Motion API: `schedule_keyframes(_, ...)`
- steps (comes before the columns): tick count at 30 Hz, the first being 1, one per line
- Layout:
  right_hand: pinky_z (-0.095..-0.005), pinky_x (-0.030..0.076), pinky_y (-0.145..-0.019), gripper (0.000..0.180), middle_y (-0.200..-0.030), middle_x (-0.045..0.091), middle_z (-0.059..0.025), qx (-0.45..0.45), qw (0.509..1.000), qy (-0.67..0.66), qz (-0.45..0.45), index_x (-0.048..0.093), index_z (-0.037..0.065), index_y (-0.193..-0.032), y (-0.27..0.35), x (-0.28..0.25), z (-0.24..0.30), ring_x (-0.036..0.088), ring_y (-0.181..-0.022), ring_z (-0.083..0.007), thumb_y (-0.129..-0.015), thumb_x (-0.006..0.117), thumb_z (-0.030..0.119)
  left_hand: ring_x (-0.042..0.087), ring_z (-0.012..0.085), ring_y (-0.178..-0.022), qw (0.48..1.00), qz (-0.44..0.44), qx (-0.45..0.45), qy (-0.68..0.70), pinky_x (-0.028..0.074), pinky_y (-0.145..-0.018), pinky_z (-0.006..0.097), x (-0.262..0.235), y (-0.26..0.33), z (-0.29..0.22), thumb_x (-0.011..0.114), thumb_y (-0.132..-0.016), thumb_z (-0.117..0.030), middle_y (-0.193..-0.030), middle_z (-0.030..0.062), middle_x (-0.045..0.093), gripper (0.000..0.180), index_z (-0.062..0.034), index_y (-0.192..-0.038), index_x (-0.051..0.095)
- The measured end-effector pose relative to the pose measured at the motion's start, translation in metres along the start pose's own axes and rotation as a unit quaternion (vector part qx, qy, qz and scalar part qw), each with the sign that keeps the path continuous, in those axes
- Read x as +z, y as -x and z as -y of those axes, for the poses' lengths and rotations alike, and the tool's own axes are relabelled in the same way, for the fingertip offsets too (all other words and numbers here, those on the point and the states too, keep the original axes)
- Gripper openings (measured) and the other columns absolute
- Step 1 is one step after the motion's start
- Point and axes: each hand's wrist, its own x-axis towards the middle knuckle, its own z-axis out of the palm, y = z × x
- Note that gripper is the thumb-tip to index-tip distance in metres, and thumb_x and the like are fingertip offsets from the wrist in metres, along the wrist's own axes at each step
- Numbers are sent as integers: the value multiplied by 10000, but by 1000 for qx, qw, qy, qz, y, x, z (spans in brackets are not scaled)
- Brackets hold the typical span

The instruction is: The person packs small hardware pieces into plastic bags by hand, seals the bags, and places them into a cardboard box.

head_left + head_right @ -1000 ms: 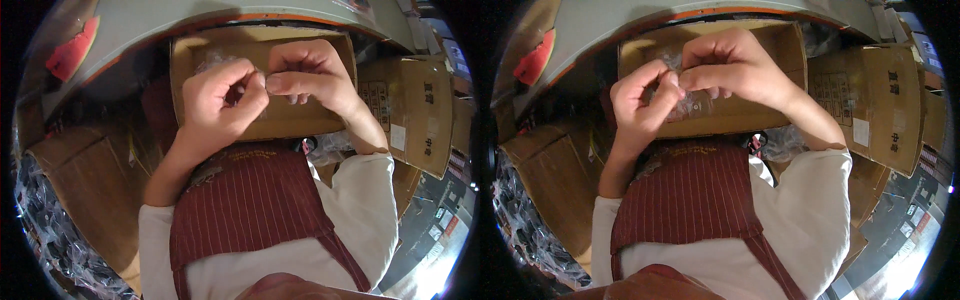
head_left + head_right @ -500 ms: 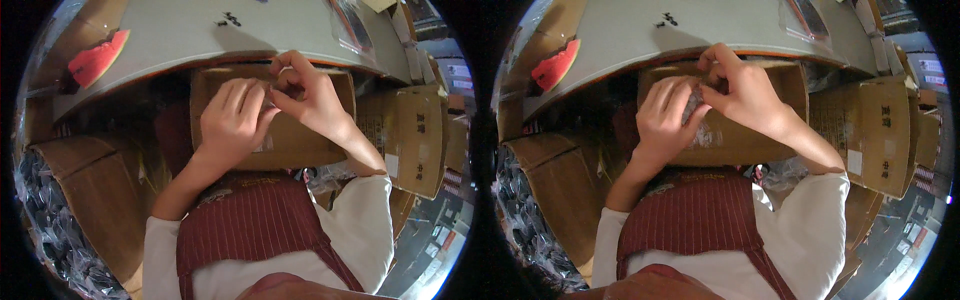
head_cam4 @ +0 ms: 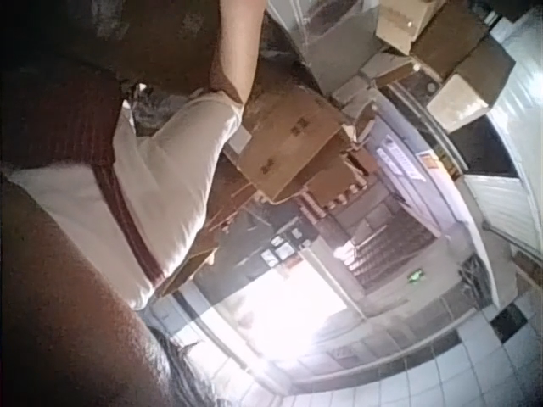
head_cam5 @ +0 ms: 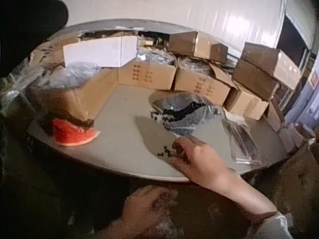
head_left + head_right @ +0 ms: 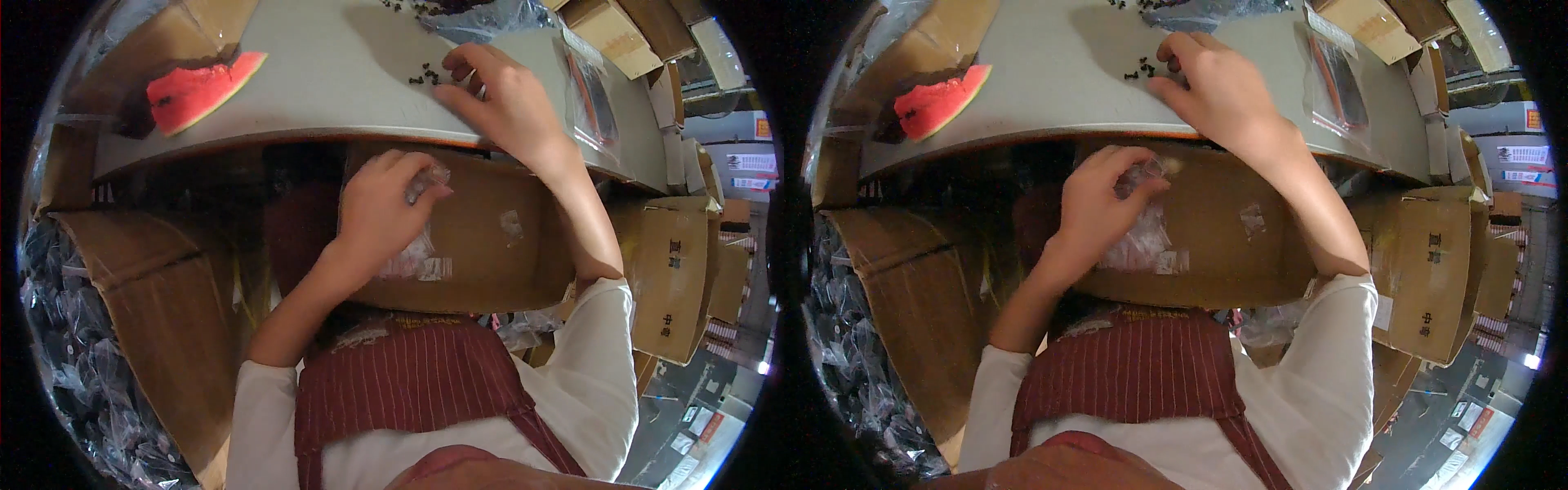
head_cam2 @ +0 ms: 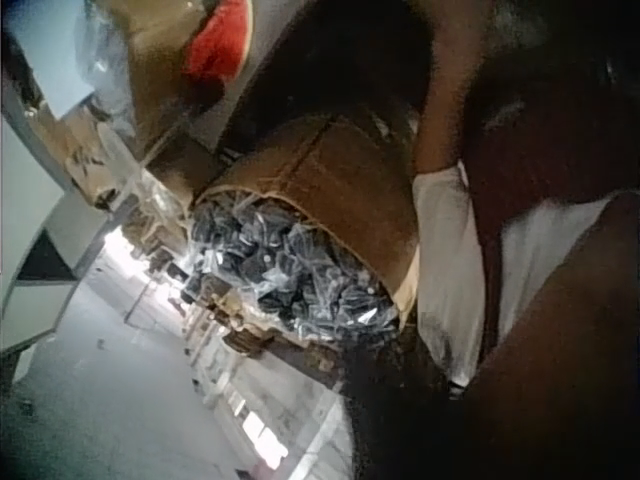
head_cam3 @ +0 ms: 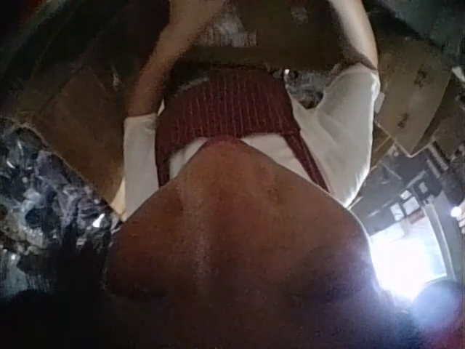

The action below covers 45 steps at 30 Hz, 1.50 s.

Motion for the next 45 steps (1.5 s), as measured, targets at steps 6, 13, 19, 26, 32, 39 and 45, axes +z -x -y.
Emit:
schedule_keyframes(6,-405,521,-704,132,-902,655,-136,-40,997,72,-9,653,65,-1011,-9,15,3,644,-790,-346,-895,680,120,660,352,-858,999,-3,-10,33,531,-750,433,4,-3,2,792,-801,-247,-916,144,676,292,-58,-1005,702)
schedule_keyframes(13,-373,503,-669,98,-840,642,-93,-55,996,66,-24,650,64,-1008,1,10,-21,638,-756,-298,-910,647,52,651,327,-784,995,4,-34,88,526,-707,401,9,-5,3,798,-808,-242,-911,139,674,290,-54,-1004,695)
schedule_keyframes(19,-210,363,-532,123,-825,598,20,195,860,-463,89,674,40,-1046,12,-25,-12,486,-655,-50,-951,668,117,653,246,-735,990,-33,-10,135,527,-674,356,10,-8,1,805,-816,-213,-917,105,687,284,-58,-1025,693)
schedule_keyframes(26,-175,359,-522,81,-860,643,24,189,874,-435,103,711,39,-1001,44,-34,24,521,-674,-27,-926,686,55,685,218,-888,978,-68,55,190,545,-784,323,4,-14,-9,817,-795,-135,-967,90,708,288,-40,-1042,705)
schedule_keyframes(32,-272,496,-613,106,-908,698,-7,20,943,-323,82,734,38,-1001,46,-26,18,632,-740,-111,-907,686,25,681,181,-938,984,-59,74,153,533,-849,296,4,-11,-7,815,-815,-91,-1047,101,712,316,0,-1090,690)
schedule_keyframes(39,-406,548,-665,185,-891,674,-126,-56,993,67,-76,682,49,-1032,21,6,-9,667,-825,-362,-853,678,97,688,178,-931,991,-41,66,110,536,-843,297,6,-7,-6,811,-809,-74,-1039,100,713,313,-7,-1091,692)
schedule_keyframes(45,-413,549,-679,135,-918,670,-87,-86,992,65,-59,673,82,-996,-1,13,4,663,-789,-349,-868,659,45,671,264,-846,985,-83,61,141,536,-738,343,9,-4,5,803,-815,-167,-971,100,699,284,-53,-1056,705)
